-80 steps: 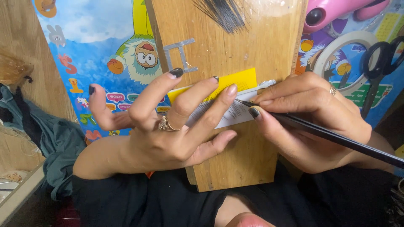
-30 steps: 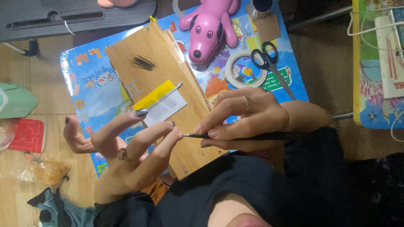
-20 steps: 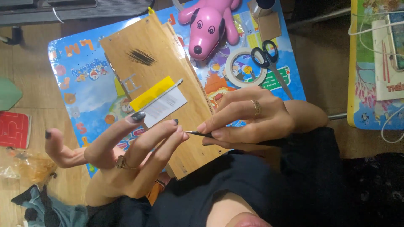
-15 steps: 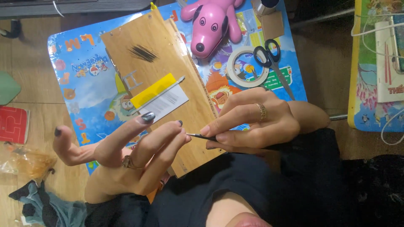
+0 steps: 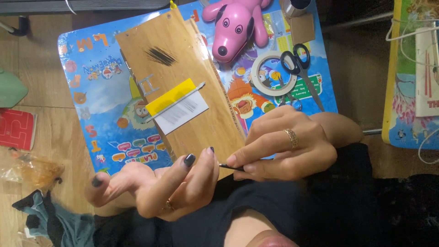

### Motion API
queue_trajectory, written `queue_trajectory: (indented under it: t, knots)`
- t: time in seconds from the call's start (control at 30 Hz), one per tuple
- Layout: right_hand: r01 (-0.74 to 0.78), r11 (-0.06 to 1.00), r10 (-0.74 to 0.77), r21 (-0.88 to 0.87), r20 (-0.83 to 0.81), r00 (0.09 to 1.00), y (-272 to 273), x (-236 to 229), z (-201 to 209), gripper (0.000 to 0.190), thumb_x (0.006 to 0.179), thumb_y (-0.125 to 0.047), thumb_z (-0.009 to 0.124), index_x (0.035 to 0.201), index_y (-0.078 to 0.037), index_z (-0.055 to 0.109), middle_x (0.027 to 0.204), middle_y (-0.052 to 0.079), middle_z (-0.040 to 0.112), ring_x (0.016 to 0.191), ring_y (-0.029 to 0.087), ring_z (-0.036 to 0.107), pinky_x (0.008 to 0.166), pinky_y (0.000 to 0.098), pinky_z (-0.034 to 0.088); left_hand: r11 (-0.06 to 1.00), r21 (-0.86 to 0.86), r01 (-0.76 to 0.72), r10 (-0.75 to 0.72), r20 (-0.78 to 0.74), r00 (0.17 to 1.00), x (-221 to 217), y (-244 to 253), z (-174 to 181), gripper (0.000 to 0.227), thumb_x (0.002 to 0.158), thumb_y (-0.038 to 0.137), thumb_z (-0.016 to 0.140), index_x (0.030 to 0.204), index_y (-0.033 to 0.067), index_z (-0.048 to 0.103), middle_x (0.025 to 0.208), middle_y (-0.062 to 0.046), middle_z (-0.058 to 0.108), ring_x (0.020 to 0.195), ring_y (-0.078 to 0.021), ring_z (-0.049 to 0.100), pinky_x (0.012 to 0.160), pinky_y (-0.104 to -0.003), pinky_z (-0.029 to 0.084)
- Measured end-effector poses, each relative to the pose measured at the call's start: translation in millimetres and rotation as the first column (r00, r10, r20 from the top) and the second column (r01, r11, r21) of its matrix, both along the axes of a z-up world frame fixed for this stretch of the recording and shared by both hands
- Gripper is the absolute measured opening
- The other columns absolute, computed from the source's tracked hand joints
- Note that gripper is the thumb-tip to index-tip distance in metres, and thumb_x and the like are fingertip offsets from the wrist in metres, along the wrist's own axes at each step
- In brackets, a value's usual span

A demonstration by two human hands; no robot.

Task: Using tweezers and a specialized tool to meticulously arrange and align fine hairs onto an adhesive strip on a wooden board to create false eyelashes.

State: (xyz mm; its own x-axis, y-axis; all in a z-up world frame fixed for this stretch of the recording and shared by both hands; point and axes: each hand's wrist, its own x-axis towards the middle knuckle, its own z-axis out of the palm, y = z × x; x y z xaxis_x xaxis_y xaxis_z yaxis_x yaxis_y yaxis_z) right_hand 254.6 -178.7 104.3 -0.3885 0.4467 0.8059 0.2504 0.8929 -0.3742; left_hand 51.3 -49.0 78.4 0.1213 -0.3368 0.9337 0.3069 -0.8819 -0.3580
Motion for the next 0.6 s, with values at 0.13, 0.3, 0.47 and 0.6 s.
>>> queue_trajectory:
  t: [0.13,0.3,0.47,0.6]
  knots:
    - [0.063,0.997,-0.066,0.039,0.098,0.993,0,-2,3,0.016,0.096,-0.003,0.080,0.099,0.002,0.065,0.102,0.021,0.073,0.066,0.024,0.068,0.059,0.0315,0.057,0.957,0.262,0.122,-0.048,-0.272,0.961,-4,16,24,0.034,0.097,0.044,0.042,0.086,0.0264,0.068,0.089,0.021,0.064,0.086,0.0017,0.049,0.092,-0.056,0.026]
    - [0.104,0.992,-0.114,0.067,0.159,0.981,3,-7,6,0.013,0.101,-0.010,0.066,0.097,0.002,0.067,0.086,0.014,0.067,0.067,0.025,0.065,0.059,0.0319,0.051,0.954,0.246,0.173,-0.054,-0.426,0.903,-7,22,48,0.032,0.104,0.044,0.045,0.085,0.0298,0.066,0.088,0.021,0.068,0.085,0.0004,0.051,0.088,-0.047,0.022]
    - [0.154,0.973,-0.200,0.174,0.289,0.936,5,-4,18,0.019,0.099,-0.006,0.077,0.087,0.001,0.064,0.087,0.016,0.069,0.068,0.023,0.065,0.056,0.0284,0.048,0.972,0.172,0.160,-0.054,-0.502,0.863,-15,24,43,0.030,0.112,0.045,0.047,0.110,0.0271,0.071,0.110,0.018,0.072,0.099,-0.0010,0.057,0.093,-0.046,0.029]
    - [0.220,0.937,-0.308,0.271,0.347,0.886,2,1,27,0.018,0.098,-0.002,0.076,0.087,0.002,0.062,0.088,0.018,0.070,0.070,0.022,0.069,0.060,0.0281,0.055,0.942,0.247,0.227,-0.144,-0.313,0.939,-8,26,23,0.030,0.102,0.057,0.055,0.096,0.0339,0.074,0.101,0.020,0.068,0.095,-0.0045,0.051,0.088,-0.055,0.026]
